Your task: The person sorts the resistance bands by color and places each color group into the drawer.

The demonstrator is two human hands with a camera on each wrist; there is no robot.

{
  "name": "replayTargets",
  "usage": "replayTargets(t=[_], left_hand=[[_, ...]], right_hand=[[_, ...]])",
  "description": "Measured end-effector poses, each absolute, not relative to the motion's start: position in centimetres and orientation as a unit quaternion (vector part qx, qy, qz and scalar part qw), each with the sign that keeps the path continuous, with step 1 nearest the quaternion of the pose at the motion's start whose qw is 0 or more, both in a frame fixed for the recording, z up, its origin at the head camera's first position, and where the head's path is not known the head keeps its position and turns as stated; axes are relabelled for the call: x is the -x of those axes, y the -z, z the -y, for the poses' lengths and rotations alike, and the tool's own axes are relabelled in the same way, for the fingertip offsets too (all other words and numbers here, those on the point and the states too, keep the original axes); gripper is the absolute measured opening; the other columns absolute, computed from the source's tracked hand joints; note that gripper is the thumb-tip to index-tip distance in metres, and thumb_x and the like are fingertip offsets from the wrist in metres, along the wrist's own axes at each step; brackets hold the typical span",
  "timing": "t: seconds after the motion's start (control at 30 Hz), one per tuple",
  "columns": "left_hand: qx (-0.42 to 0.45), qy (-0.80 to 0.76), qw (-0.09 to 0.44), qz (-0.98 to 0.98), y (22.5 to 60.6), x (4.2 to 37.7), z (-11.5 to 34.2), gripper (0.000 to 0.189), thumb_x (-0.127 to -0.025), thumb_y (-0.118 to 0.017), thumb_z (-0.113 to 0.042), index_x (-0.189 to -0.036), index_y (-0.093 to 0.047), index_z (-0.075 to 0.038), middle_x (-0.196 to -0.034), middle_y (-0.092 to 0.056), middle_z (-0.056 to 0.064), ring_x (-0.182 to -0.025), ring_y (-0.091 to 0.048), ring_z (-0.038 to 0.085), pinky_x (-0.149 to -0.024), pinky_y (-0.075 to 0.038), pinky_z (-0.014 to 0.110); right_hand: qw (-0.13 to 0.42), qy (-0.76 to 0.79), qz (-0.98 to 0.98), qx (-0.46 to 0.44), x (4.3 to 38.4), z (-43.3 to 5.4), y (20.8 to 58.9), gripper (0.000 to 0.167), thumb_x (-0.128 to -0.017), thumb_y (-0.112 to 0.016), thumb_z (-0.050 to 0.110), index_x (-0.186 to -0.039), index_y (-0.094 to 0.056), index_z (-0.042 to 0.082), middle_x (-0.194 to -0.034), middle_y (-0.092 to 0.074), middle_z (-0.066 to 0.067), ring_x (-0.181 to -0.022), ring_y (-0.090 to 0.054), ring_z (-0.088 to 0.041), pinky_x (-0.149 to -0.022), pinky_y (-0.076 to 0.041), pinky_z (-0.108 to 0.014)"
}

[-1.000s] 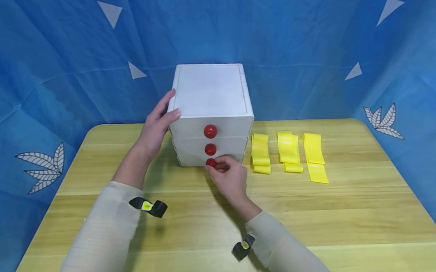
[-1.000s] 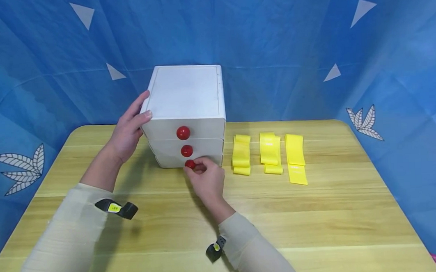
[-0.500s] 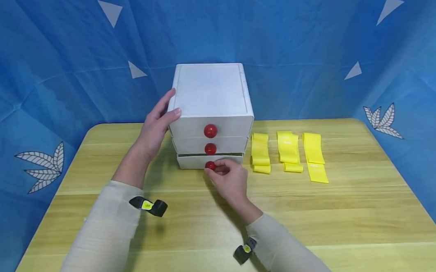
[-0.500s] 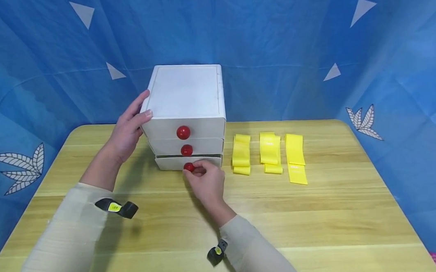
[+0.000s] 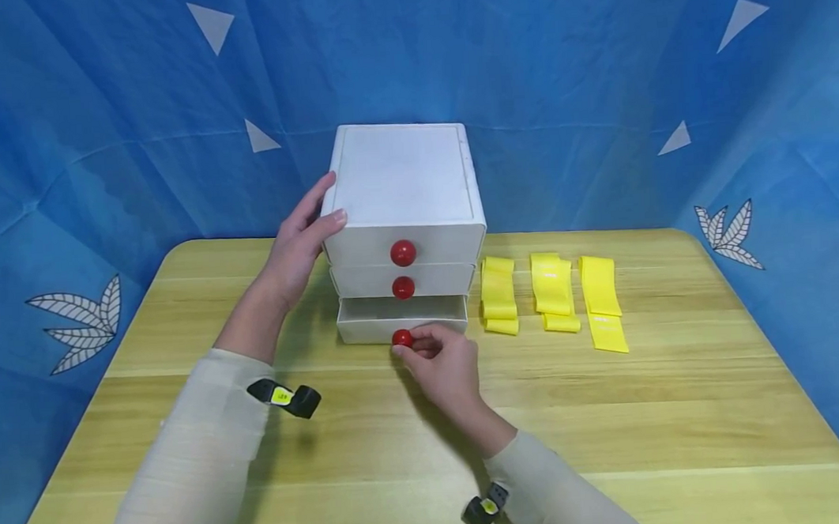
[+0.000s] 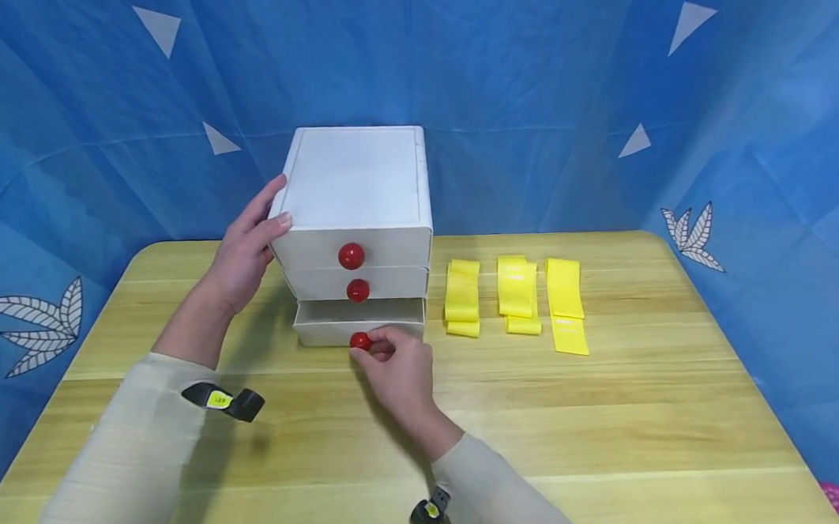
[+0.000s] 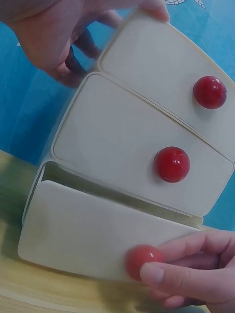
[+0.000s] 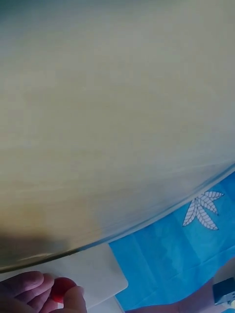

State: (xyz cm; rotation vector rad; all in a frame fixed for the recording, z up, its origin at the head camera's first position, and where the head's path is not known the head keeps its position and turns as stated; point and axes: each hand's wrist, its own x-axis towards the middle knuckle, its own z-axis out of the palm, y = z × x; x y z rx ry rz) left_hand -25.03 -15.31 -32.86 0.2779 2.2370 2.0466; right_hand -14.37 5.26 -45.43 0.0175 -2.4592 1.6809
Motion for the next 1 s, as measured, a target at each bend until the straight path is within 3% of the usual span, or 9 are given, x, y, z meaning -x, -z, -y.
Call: replayTargets(t=[0.47,1.0], left_hand=[[-0.091,-0.672,0.052,-0.733,32.9,25.0,15.4,0.063,-0.099,-0.057,-0.038,-0.157,-0.032,-0.036,-0.163,-0.021,-0.005,-0.144,-0.023,0.016,-0.115,-0.023,0.046],[-0.091,-0.663,0.049,-0.741,33.0,25.1,15.3,0.063,-0.098,-0.057,-0.042,-0.157,-0.032,-0.039,-0.162,-0.021,-0.008,-0.144,-0.022,0.015,-0.115,-0.023,0.048]], right_hand=[[0.046,-0.562,0.825,-0.028,11.5,-5.7,45.0,0.017,-0.078,-0.087,0.011,-0.091,-0.077,0.01,-0.081,-0.071,0.006,-0.07,-0.067,-0.009,-0.066,-0.057,-0.025],[0.047,-0.572,0.817,-0.051,8.5,-5.6,44.8,0.016,-0.078,-0.087,0.009,-0.091,-0.077,0.007,-0.081,-0.073,0.004,-0.069,-0.068,-0.007,-0.064,-0.057,-0.025]])
